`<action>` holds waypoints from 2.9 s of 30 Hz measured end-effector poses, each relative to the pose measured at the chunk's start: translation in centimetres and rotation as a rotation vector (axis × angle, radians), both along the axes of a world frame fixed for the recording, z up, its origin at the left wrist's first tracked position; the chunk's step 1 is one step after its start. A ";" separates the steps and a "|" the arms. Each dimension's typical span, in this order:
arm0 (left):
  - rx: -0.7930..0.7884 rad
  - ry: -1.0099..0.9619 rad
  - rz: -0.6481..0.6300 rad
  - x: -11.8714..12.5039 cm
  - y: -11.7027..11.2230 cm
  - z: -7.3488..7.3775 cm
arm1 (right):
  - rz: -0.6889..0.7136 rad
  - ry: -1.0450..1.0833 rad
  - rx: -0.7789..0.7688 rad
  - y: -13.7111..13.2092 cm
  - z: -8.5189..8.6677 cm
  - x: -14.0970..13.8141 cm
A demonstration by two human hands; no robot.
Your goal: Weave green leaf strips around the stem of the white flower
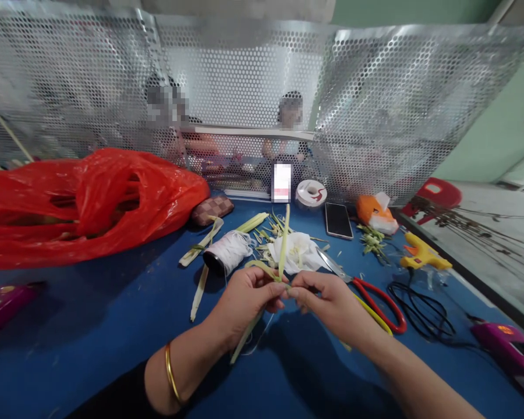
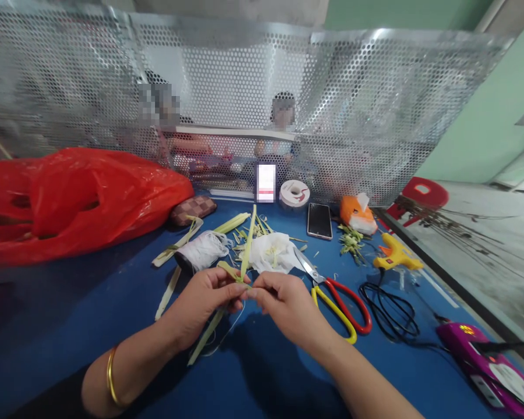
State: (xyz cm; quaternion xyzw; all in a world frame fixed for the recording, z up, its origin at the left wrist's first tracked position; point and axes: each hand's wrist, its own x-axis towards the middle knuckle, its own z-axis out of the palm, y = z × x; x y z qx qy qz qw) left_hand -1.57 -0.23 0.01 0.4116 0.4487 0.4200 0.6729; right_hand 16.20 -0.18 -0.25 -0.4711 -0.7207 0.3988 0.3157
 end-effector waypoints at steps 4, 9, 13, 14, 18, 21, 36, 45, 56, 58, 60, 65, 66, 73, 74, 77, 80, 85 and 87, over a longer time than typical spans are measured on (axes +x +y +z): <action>0.032 0.062 0.033 0.4 -0.1 0.0 | 0.019 -0.057 0.158 -0.3 -0.2 -0.4; -0.003 0.009 0.092 0.0 0.3 -0.3 | -0.110 -0.221 0.491 -0.7 -0.6 -0.5; -0.043 -0.171 0.086 -0.6 0.5 0.2 | -0.270 -0.258 0.855 -1.6 -0.7 -0.8; -0.039 -0.195 0.078 -0.7 0.5 0.3 | -0.223 -0.237 0.834 -1.8 -0.8 -1.1; -0.034 -0.233 0.052 -0.4 0.1 0.3 | -0.043 0.062 0.267 -2.2 -2.0 -2.8; -0.088 -0.203 0.055 0.0 -0.1 -0.2 | -0.001 0.337 -0.109 -2.2 -3.0 -4.1; -0.061 -0.202 0.113 0.1 0.1 -0.4 | -0.007 0.104 0.143 -3.0 -2.5 -3.7; 0.050 0.056 -0.168 0.4 -0.3 -1.0 | -0.264 0.261 0.151 -0.5 -0.7 -0.8; 0.152 0.225 -0.035 0.3 -0.3 -1.0 | -0.226 0.509 -0.154 -0.1 -1.2 -1.4; 0.188 0.218 0.035 0.4 -0.3 -1.0 | -0.132 0.428 -0.170 -0.1 -1.1 -1.6; 0.215 0.156 0.075 0.4 -0.3 -1.0 | -0.088 0.349 -0.161 -0.2 -1.2 -1.8; 0.095 -0.026 0.197 0.2 0.0 -0.8 | -0.129 0.280 -0.172 -0.3 -1.8 -1.7; 0.079 -0.032 0.226 0.0 0.3 -0.8 | -0.134 0.276 -0.179 -0.3 -1.9 -1.7; 0.072 -0.109 0.386 -2.0 2.2 0.2 | -0.182 0.286 -0.216 -0.1 -1.8 -1.7; 0.074 -0.118 0.397 -2.1 2.3 0.2 | -0.190 0.288 -0.213 -0.1 -1.8 -1.7; 0.065 -0.129 0.370 -2.1 2.2 0.2 | -0.208 0.294 -0.204 0.0 -1.8 -1.7; 0.033 -0.105 0.270 -1.7 1.8 0.0 | -0.213 0.299 -0.184 0.0 -1.9 -1.6; 0.048 0.055 0.016 -0.8 0.9 -0.3 | -0.193 0.325 -0.124 0.0 -1.5 -1.6; 0.060 0.080 -0.042 -0.4 0.7 -0.2 | -0.176 0.342 -0.128 -0.1 -1.2 -1.6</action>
